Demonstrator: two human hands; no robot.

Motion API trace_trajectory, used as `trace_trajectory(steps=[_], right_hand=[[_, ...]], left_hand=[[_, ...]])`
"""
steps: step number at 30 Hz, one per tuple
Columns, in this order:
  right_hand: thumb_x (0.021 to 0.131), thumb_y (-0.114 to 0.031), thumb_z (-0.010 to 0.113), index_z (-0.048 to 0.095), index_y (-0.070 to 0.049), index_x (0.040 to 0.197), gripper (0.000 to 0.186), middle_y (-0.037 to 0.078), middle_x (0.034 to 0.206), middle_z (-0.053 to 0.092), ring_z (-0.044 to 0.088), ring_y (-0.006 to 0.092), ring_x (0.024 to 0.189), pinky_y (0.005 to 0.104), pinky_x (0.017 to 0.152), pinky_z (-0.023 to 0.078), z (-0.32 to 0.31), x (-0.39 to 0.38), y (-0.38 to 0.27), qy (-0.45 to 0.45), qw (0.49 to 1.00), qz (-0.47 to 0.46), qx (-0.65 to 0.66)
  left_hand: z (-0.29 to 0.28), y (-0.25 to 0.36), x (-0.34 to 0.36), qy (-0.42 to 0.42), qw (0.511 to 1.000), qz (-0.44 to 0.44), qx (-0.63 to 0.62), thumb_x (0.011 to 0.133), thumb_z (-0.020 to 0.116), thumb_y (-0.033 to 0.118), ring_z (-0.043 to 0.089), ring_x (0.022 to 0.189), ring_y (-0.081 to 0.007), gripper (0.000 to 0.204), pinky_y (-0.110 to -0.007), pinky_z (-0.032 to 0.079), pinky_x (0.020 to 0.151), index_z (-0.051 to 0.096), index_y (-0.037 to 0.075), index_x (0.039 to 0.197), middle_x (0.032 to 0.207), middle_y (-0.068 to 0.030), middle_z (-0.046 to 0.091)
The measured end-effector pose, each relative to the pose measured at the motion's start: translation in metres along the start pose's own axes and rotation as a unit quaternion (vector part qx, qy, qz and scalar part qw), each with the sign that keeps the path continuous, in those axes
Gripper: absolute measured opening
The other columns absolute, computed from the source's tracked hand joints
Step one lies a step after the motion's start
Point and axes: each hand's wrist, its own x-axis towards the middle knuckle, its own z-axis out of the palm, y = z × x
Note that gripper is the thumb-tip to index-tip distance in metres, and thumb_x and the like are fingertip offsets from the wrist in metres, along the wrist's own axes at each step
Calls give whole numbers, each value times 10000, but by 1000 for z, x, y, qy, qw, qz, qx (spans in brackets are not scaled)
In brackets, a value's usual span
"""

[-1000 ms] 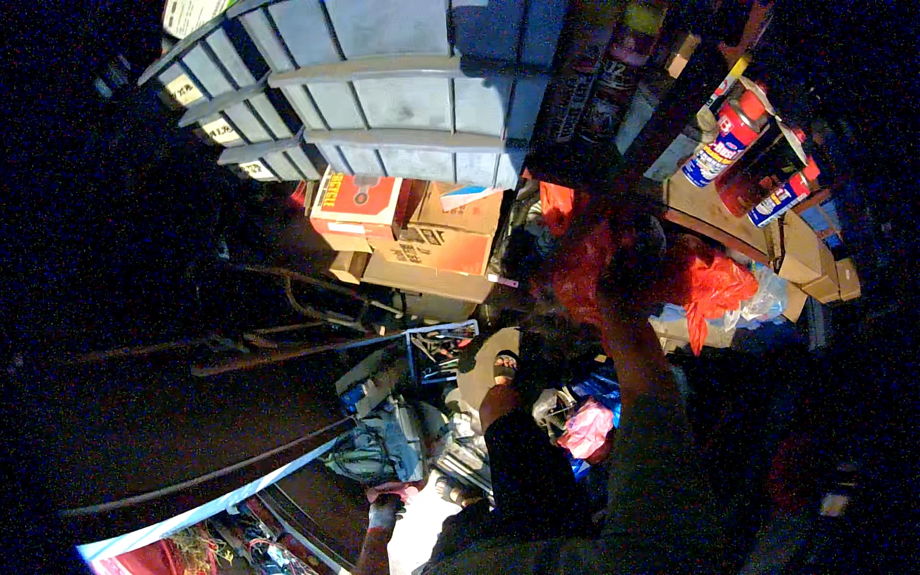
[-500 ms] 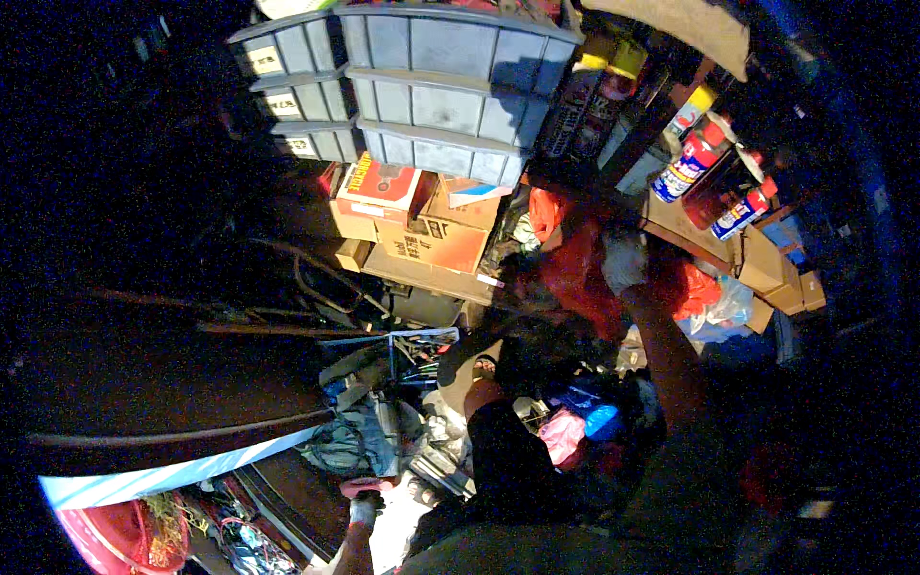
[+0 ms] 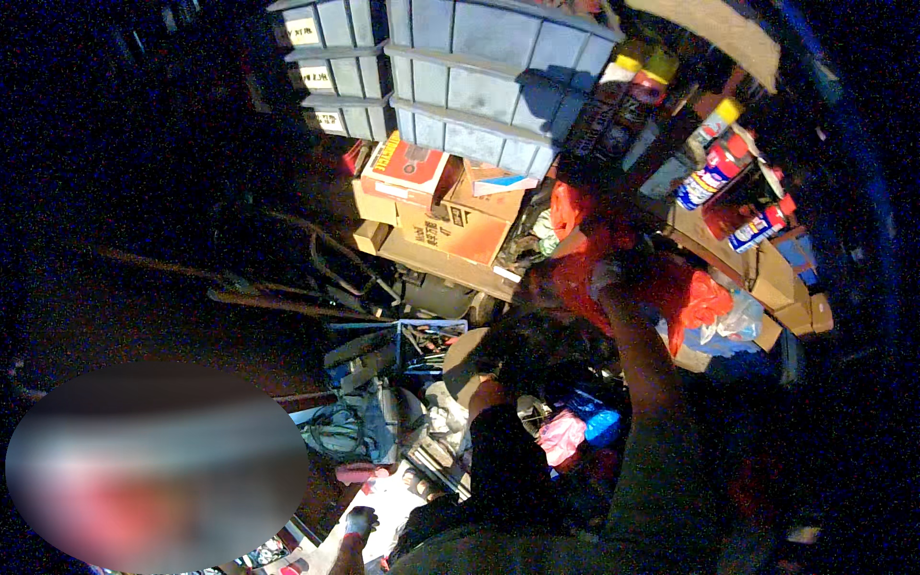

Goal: The person grinds the edges of brake shoes with an angle grinder and then fits the brake shoes into the brake drum of a motorcycle wheel hub.

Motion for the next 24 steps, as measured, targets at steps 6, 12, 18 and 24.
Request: trace_trajectory(steps=[6,12,18,24], right_hand=[[856,-254,625,705,-91,1067,279,182,1065,697,666,370,1006,477,868,541,24,32,10,25,996,-14,-89],[870,-274,619,695,-73,1098,314,178,1063,694,671,358,986,471,845,547,0,15,55,157,968,-92,-175],[832,-173,563,665,-9,1122,348,241,1121,669,629,425,1022,541,912,493,-63,-77,107,345,917,-198,-28],[983,-192,578,485,15,1398,473,226,1384,552,526,349,1276,435,1040,446,-139,-166,88,300,916,-219,154]], left_hand=[[10,9,-5,37,999,-7,-15,956,598,246,673,643,-214,279,-332,527,551,646,-8,1060,831,-127,694],[31,52,10,-36,997,55,-35,951,586,309,690,679,-209,311,-344,525,566,643,17,1043,841,-120,703],[36,64,19,-43,994,96,-24,953,564,304,672,660,-203,315,-349,521,562,677,11,981,794,-93,691],[29,-2,38,46,943,254,210,991,466,287,657,779,-265,339,-398,519,698,688,31,987,875,-165,692]])
